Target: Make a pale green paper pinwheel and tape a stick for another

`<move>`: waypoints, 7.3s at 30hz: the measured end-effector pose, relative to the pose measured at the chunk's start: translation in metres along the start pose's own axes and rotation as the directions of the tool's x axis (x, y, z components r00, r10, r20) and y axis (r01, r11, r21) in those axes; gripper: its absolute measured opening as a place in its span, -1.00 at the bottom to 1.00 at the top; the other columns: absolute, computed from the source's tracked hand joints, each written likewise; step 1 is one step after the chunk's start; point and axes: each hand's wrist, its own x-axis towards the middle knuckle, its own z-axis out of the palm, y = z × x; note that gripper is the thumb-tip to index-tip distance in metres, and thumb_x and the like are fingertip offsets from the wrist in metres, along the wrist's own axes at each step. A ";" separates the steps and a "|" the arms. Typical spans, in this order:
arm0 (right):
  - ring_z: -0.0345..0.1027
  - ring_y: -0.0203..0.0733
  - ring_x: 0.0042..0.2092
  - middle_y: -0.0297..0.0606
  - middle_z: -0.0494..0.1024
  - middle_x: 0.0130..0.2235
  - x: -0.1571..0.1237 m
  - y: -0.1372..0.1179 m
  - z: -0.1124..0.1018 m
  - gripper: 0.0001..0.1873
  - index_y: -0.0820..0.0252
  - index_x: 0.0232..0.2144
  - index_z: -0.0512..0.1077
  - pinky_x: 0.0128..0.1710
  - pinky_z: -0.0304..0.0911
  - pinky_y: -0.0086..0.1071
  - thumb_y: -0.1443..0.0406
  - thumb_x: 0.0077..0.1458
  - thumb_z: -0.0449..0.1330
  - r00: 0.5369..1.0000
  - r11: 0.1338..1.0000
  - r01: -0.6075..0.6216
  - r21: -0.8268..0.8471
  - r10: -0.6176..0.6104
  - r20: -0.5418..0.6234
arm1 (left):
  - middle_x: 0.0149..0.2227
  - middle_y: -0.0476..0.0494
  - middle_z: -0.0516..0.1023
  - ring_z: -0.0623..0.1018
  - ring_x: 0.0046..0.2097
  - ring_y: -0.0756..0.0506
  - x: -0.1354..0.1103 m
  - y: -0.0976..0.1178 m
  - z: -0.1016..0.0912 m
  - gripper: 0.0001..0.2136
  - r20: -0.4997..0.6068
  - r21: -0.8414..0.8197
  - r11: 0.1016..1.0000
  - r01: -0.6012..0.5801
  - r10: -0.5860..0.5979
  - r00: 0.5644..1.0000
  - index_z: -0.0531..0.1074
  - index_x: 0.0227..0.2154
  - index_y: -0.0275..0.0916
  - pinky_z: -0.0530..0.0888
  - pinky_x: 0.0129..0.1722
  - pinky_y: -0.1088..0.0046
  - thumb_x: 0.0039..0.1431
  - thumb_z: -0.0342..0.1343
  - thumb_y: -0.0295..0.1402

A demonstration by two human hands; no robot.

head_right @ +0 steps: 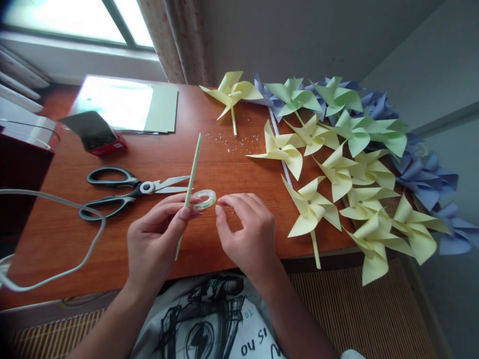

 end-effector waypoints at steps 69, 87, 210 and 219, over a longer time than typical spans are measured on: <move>0.44 -0.20 -0.26 -0.28 0.56 -0.31 0.003 0.009 -0.009 -0.90 0.17 -0.32 0.49 -0.23 0.36 -0.34 0.32 0.23 0.18 0.912 0.792 -0.406 0.455 0.326 0.247 | -0.16 -0.10 0.69 0.66 -0.10 -0.10 -0.002 -0.003 -0.004 -0.89 0.085 -0.228 0.944 0.240 -0.226 0.970 0.67 -0.35 -0.16 0.61 -0.16 0.49 0.25 0.25 -0.36; 0.29 -0.28 -0.38 -0.38 0.40 -0.41 -0.002 0.009 -0.001 -0.85 0.15 -0.35 0.41 -0.37 0.27 -0.41 0.24 0.27 0.18 0.906 0.727 -0.421 0.542 0.315 0.282 | -0.16 -0.12 0.69 0.66 -0.11 -0.08 -0.003 -0.001 -0.003 -0.87 0.112 -0.373 0.870 0.323 -0.303 0.946 0.67 -0.41 -0.18 0.61 -0.21 0.58 0.23 0.26 -0.37; 0.25 -0.08 -0.23 -0.29 0.39 -0.39 0.001 0.002 -0.011 -0.76 0.09 -0.46 0.23 -0.20 0.25 -0.16 0.34 0.19 0.21 0.976 0.998 0.010 0.065 -0.024 0.217 | -0.56 0.04 0.48 0.35 -0.54 0.07 -0.004 0.004 0.001 -0.86 0.238 0.320 0.945 -0.068 -0.010 0.971 0.58 -0.36 -0.30 0.29 -0.53 0.57 0.26 0.16 -0.40; 0.23 -0.09 -0.24 -0.30 0.37 -0.41 0.001 0.001 -0.014 -0.76 0.09 -0.46 0.23 -0.22 0.23 -0.16 0.34 0.20 0.21 0.974 0.997 0.011 0.072 -0.027 0.226 | -0.58 0.04 0.44 0.31 -0.54 0.07 -0.003 0.003 0.001 -0.86 0.216 0.303 0.952 -0.045 -0.023 0.976 0.56 -0.40 -0.28 0.26 -0.55 0.57 0.24 0.16 -0.40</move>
